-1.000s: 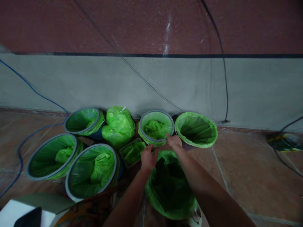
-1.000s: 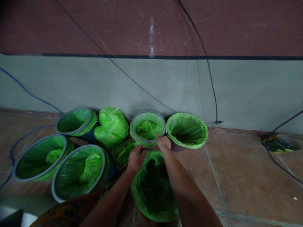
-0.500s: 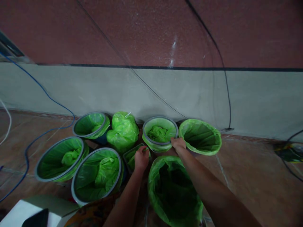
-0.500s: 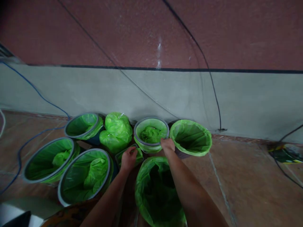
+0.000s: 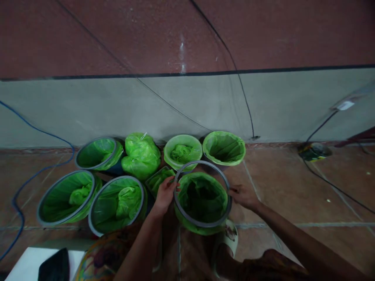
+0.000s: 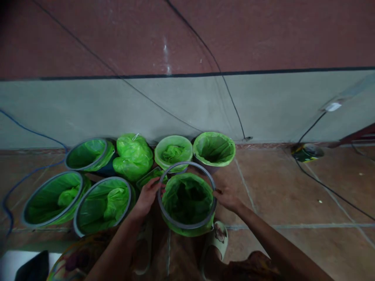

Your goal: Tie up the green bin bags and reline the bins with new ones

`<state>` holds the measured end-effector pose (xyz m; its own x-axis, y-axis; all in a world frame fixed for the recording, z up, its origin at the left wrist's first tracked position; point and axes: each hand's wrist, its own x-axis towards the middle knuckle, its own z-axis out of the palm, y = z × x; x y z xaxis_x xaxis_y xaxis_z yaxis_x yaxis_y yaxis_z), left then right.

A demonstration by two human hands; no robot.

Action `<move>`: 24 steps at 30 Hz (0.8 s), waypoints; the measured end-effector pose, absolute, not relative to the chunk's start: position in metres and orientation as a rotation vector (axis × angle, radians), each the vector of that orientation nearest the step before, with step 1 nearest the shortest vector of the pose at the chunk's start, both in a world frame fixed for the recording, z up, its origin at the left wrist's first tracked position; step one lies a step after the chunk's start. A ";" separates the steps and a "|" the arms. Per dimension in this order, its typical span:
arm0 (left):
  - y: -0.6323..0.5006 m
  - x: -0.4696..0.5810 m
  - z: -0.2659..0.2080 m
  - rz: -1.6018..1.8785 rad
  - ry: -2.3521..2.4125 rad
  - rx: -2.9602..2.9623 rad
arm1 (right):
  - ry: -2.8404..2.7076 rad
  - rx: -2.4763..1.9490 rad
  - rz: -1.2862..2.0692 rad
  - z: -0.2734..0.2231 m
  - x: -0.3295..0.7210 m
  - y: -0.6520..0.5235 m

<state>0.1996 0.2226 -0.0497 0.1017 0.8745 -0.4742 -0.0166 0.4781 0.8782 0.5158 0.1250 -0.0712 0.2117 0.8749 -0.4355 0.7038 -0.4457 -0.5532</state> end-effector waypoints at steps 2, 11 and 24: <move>0.210 0.205 -0.063 0.698 1.382 1.068 | -1.507 -2.304 1.050 -0.077 0.520 0.111; 0.203 0.199 -0.083 0.398 1.637 1.542 | -1.640 -2.495 0.915 -0.095 0.505 0.115; 0.171 0.216 -0.098 0.348 1.625 1.669 | -1.781 -2.514 0.926 -0.098 0.537 0.108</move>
<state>0.2163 0.1712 -0.0977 0.1505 0.9390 -0.3094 0.7298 0.1056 0.6755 0.5372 0.1082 -0.0977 0.2225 0.8422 -0.4911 0.8856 -0.3852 -0.2594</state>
